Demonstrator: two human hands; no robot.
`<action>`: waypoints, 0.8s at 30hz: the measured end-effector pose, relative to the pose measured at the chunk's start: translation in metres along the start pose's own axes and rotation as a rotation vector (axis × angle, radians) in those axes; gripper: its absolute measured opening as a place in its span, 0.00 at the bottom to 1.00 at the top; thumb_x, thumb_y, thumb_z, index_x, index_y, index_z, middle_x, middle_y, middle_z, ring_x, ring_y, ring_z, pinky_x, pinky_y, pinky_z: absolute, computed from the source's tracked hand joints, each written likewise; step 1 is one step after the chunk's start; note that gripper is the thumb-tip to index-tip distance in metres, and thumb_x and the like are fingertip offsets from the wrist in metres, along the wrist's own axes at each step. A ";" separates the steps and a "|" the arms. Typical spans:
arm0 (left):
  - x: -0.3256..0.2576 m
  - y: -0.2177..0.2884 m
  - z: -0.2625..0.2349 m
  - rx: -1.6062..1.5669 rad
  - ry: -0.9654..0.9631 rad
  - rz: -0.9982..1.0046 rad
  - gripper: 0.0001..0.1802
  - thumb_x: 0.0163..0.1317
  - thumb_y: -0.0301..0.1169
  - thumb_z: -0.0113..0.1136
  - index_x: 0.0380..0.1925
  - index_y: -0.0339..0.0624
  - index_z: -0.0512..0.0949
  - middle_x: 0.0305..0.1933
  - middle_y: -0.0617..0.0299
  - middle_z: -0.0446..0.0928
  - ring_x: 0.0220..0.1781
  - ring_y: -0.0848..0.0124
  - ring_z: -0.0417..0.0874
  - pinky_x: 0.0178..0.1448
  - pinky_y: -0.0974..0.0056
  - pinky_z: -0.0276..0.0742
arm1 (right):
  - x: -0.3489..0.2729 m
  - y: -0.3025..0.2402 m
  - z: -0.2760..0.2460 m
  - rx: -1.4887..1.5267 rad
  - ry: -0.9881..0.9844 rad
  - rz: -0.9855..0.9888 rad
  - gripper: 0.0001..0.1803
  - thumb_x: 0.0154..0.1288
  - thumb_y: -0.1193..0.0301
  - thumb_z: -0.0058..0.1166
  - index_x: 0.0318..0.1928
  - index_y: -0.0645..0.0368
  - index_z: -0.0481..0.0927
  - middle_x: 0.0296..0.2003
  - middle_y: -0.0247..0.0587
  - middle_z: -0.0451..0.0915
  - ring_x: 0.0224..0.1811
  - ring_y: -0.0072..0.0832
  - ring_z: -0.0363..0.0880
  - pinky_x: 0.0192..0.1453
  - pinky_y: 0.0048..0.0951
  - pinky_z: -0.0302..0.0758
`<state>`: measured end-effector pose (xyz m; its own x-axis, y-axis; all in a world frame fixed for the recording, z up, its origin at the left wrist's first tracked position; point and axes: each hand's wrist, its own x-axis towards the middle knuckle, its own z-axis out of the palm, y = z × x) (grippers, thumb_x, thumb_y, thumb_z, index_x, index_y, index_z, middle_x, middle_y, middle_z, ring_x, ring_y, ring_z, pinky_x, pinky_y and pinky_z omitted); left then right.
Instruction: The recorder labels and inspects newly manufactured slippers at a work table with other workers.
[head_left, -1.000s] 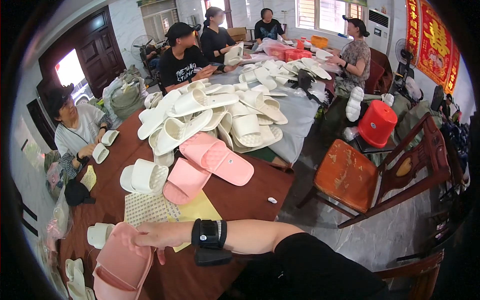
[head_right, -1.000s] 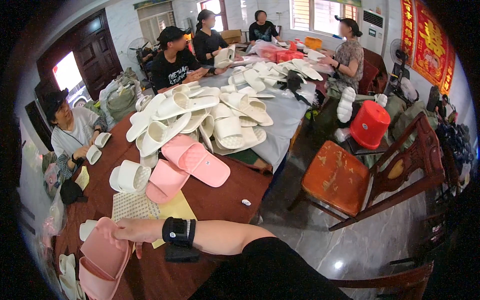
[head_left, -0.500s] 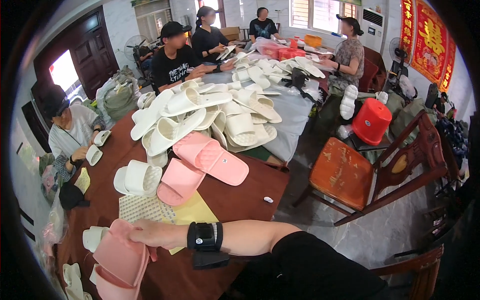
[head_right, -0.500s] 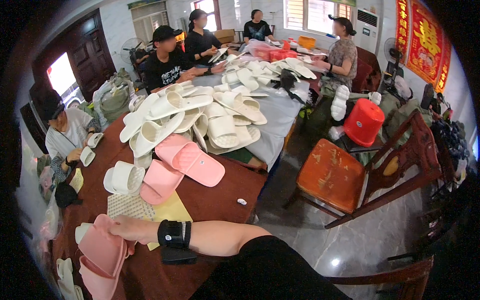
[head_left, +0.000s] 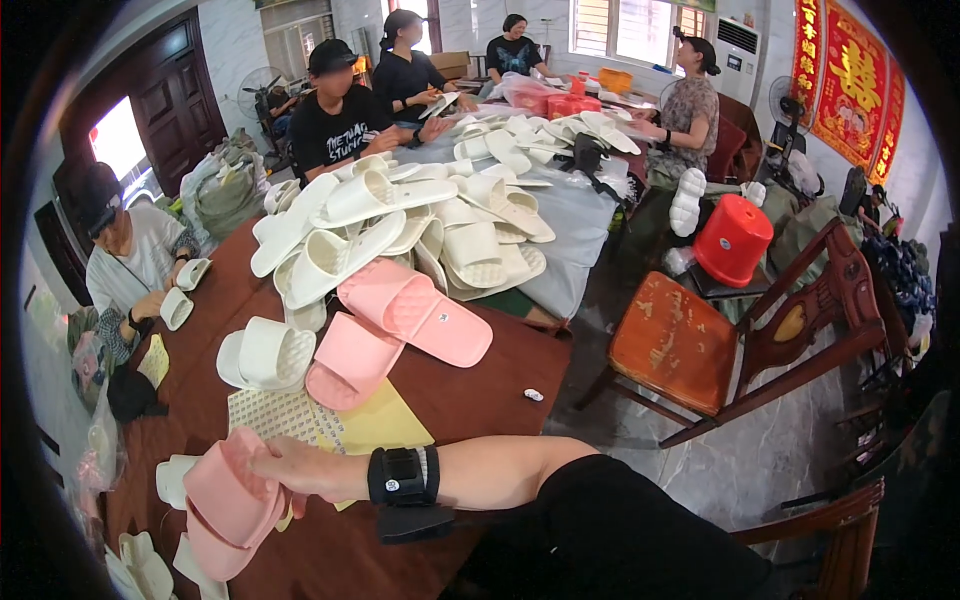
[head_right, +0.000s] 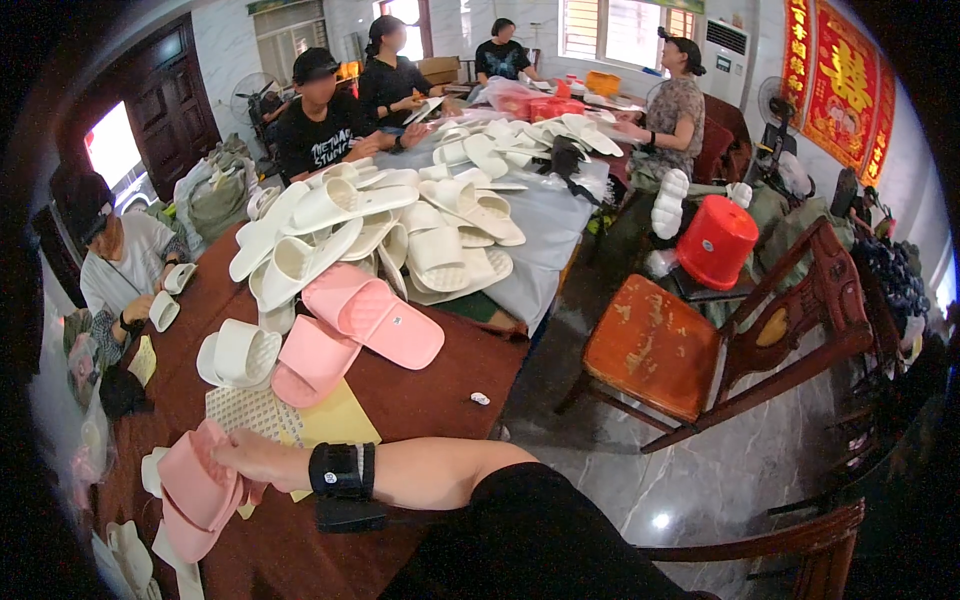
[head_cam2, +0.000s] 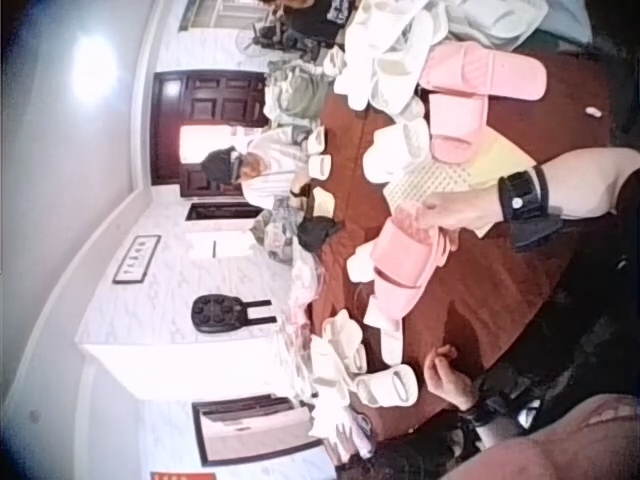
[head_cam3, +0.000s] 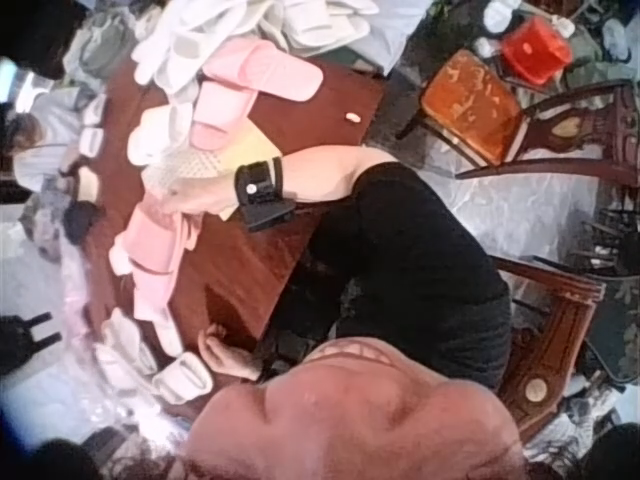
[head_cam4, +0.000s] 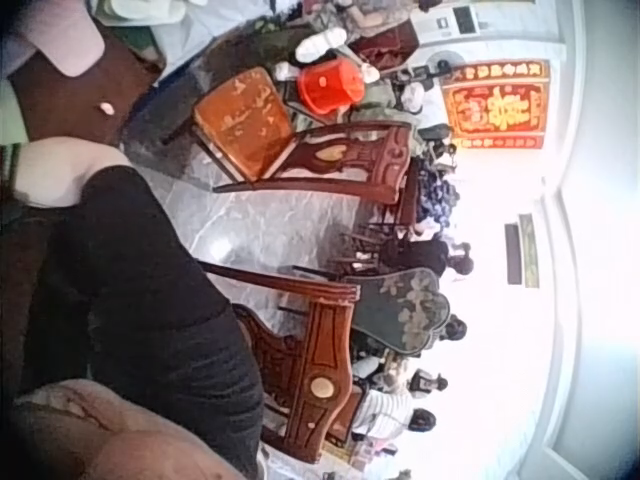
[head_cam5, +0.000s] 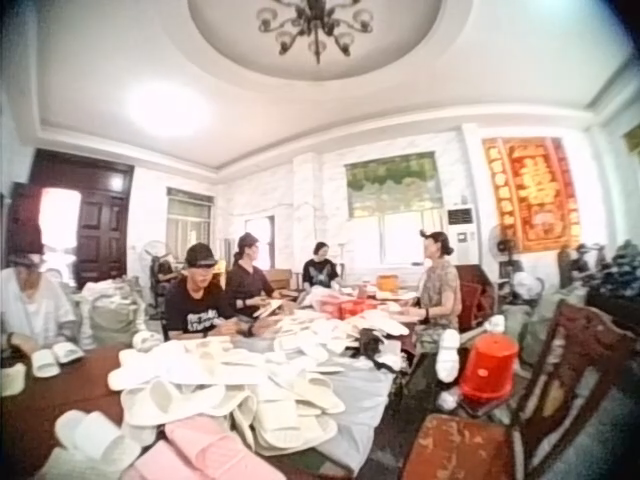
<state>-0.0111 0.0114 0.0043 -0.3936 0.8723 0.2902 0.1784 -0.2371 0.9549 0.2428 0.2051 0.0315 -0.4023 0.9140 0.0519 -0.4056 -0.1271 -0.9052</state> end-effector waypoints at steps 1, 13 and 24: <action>-0.001 -0.002 -0.001 0.001 0.001 -0.001 0.14 0.69 0.28 0.53 0.47 0.27 0.76 0.35 0.52 0.80 0.34 0.67 0.77 0.42 0.65 0.76 | 0.001 0.001 0.000 0.011 0.014 0.015 0.19 0.67 0.63 0.42 0.45 0.70 0.71 0.29 0.47 0.80 0.19 0.29 0.80 0.12 0.26 0.73; -0.007 -0.007 -0.004 -0.031 -0.032 0.180 0.11 0.68 0.27 0.52 0.43 0.28 0.77 0.32 0.52 0.79 0.33 0.66 0.76 0.40 0.64 0.75 | -0.003 -0.003 -0.002 -0.009 0.056 0.025 0.23 0.65 0.57 0.46 0.47 0.66 0.71 0.34 0.41 0.78 0.29 0.24 0.79 0.20 0.25 0.74; -0.010 -0.002 0.000 -0.005 0.009 0.175 0.11 0.68 0.30 0.53 0.40 0.30 0.77 0.30 0.54 0.78 0.32 0.66 0.76 0.40 0.64 0.74 | 0.003 0.000 -0.003 0.065 0.076 -0.055 0.19 0.68 0.58 0.43 0.44 0.64 0.69 0.29 0.41 0.78 0.24 0.26 0.80 0.17 0.26 0.74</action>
<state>-0.0071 0.0029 -0.0007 -0.3648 0.8136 0.4527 0.2403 -0.3875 0.8900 0.2441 0.2088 0.0298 -0.3157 0.9466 0.0659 -0.4782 -0.0987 -0.8727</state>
